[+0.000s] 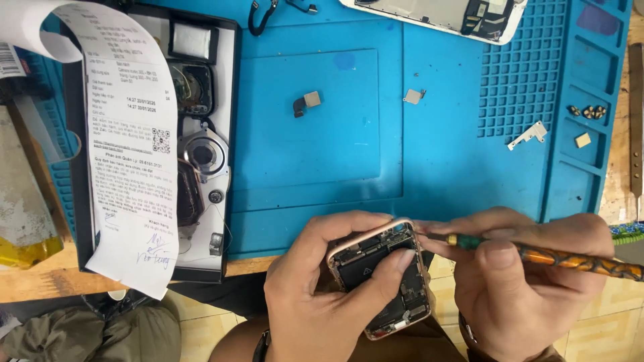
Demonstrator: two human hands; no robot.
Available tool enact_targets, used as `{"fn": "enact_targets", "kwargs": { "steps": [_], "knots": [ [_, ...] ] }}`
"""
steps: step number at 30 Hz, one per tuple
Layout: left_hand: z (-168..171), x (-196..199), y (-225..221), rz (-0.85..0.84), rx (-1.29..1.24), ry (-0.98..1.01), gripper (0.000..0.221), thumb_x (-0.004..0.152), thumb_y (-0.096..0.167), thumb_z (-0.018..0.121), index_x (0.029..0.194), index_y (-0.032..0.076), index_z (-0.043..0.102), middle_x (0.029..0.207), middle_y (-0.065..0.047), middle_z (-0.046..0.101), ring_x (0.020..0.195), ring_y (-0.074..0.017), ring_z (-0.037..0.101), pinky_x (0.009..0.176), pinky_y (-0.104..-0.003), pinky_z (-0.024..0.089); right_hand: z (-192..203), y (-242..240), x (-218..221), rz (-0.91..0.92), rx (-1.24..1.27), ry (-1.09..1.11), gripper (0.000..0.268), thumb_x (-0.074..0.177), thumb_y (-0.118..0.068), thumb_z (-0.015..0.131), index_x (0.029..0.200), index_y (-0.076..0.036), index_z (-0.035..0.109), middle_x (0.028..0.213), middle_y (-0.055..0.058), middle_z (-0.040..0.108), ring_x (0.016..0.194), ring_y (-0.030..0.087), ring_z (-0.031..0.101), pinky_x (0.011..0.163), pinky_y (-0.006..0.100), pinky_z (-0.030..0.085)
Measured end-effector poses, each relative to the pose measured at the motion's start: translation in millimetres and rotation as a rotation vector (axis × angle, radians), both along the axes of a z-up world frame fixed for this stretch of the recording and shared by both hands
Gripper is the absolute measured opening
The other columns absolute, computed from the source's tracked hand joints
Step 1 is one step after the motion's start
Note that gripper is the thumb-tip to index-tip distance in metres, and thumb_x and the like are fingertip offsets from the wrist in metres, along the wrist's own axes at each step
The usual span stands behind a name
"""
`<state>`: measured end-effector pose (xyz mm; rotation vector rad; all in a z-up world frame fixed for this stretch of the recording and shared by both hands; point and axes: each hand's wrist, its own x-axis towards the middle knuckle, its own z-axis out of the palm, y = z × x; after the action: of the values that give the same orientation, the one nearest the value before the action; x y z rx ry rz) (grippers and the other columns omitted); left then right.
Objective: Disassembling and repairing a smartphone on a technician's workbench using precision tools.
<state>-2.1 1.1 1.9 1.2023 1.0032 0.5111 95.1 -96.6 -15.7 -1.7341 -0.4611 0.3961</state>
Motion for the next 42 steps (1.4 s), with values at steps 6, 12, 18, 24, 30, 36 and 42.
{"fn": "enact_targets", "kwargs": {
  "steps": [6,12,18,24,30,36,42],
  "knots": [
    [4,2,-2,0.054,-0.048,-0.02,0.023,0.072,0.008,0.075,0.092,0.006,0.065,0.085,-0.007,0.075,0.077,-0.0085,0.071,0.07,-0.019,0.059,0,-1,-1,-0.026,0.062,0.057,0.029,0.087,-0.028,0.059,0.098,-0.01,0.039,0.076,0.02,0.054,0.072,0.031,0.068,0.058,0.041,0.072],
    [1,2,0,0.026,-0.003,0.042,0.024,0.071,0.012,0.075,0.093,0.009,0.066,0.086,-0.005,0.076,0.074,-0.0091,0.074,0.066,-0.02,0.063,26,17,-11,0.021,-0.317,-0.311,0.034,0.087,-0.027,0.044,0.083,0.003,0.03,0.087,0.033,0.061,0.055,0.027,0.064,0.046,0.033,0.045],
    [0,1,2,0.029,0.021,0.047,0.022,0.073,0.013,0.074,0.093,0.01,0.066,0.085,-0.003,0.075,0.071,-0.0051,0.07,0.064,-0.017,0.061,37,25,-33,-0.095,-0.675,-0.315,0.039,0.084,-0.031,0.05,0.097,0.002,0.065,0.09,0.018,0.066,0.06,0.024,0.063,0.052,0.03,0.048],
    [-1,1,3,0.037,-0.001,0.06,0.022,0.073,0.015,0.073,0.094,0.012,0.066,0.084,-0.002,0.075,0.068,-0.0046,0.07,0.061,-0.017,0.061,8,-8,-42,-0.022,-0.633,-0.43,0.038,0.104,-0.038,0.04,0.14,-0.026,0.035,0.122,0.009,0.058,0.103,0.028,0.065,0.098,0.036,0.058],
    [-1,0,4,0.025,0.063,0.139,0.02,0.073,0.019,0.073,0.093,0.015,0.067,0.085,0.003,0.075,0.067,-0.0031,0.07,0.059,-0.016,0.06,27,7,-23,0.184,-0.486,-0.106,0.054,0.092,-0.037,0.03,0.116,0.008,0.046,0.12,0.028,0.056,0.117,0.04,0.059,0.11,0.048,0.05],
    [-4,-2,6,-0.018,0.101,0.122,0.021,0.076,0.02,0.071,0.095,0.015,0.066,0.088,0.002,0.074,0.067,-0.0043,0.071,0.06,-0.016,0.062,14,-56,69,0.566,-0.961,0.624,0.079,0.066,-0.069,0.028,0.129,-0.031,0.058,0.142,-0.015,0.058,0.137,0.009,0.05,0.112,0.037,0.043],
    [-7,-3,5,-0.03,0.061,0.084,0.023,0.076,0.02,0.071,0.098,0.014,0.064,0.09,0.0,0.074,0.07,-0.0063,0.073,0.064,-0.018,0.065,24,-2,-7,0.193,-0.839,-0.2,0.054,0.081,-0.042,0.042,0.113,-0.003,0.062,0.114,0.011,0.065,0.097,0.023,0.065,0.08,0.029,0.048]
  ]
}}
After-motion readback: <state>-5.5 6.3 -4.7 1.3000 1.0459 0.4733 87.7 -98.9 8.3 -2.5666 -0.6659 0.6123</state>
